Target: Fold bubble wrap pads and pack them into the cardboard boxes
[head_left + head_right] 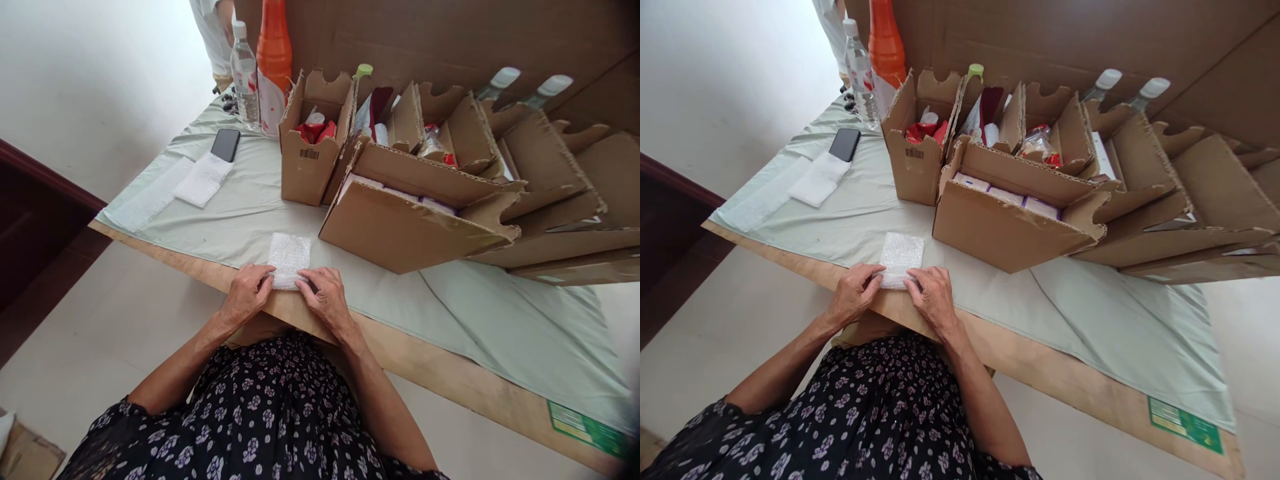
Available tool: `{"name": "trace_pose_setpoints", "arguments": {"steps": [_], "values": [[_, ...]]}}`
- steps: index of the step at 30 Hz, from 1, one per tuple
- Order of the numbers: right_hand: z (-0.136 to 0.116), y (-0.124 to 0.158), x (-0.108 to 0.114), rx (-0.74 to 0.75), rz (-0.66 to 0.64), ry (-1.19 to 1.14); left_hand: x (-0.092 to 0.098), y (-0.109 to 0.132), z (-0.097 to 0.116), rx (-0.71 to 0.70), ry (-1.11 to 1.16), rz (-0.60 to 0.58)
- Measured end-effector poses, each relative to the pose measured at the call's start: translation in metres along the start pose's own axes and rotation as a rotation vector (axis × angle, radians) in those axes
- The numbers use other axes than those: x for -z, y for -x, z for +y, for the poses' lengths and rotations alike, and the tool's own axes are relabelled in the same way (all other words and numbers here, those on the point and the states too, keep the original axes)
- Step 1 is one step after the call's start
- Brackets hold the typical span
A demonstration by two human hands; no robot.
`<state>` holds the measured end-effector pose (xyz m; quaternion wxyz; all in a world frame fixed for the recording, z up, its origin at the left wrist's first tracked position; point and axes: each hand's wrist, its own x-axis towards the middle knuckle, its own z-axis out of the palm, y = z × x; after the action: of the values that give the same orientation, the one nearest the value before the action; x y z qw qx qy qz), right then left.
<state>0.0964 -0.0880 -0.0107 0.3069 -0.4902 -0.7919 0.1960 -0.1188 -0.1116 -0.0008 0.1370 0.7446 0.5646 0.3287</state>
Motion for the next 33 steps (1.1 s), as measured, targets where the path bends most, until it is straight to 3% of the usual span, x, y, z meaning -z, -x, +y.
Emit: {"name": "trace_pose_setpoints", "arguments": {"steps": [6, 11, 17, 21, 29, 33], "values": [[-0.007, 0.004, 0.009, 0.063, 0.056, 0.097, -0.005, -0.006, -0.003, 0.005, -0.095, -0.041], [-0.013, 0.003, 0.008, 0.180, -0.099, 0.198, -0.008, -0.011, -0.004, 0.020, -0.176, -0.078], [-0.006, -0.001, -0.001, 0.143, -0.142, 0.140, 0.000, 0.001, -0.001, -0.073, -0.134, 0.031], [-0.004, -0.003, 0.002, 0.108, -0.154, 0.050, 0.004, 0.007, -0.001, -0.155, -0.098, -0.056], [-0.015, -0.002, 0.010, 0.073, 0.103, 0.082, 0.001, -0.005, -0.006, -0.024, -0.020, -0.082], [-0.014, -0.005, 0.004, 0.137, 0.016, 0.140, -0.005, -0.011, -0.010, -0.017, -0.108, -0.050]]}}
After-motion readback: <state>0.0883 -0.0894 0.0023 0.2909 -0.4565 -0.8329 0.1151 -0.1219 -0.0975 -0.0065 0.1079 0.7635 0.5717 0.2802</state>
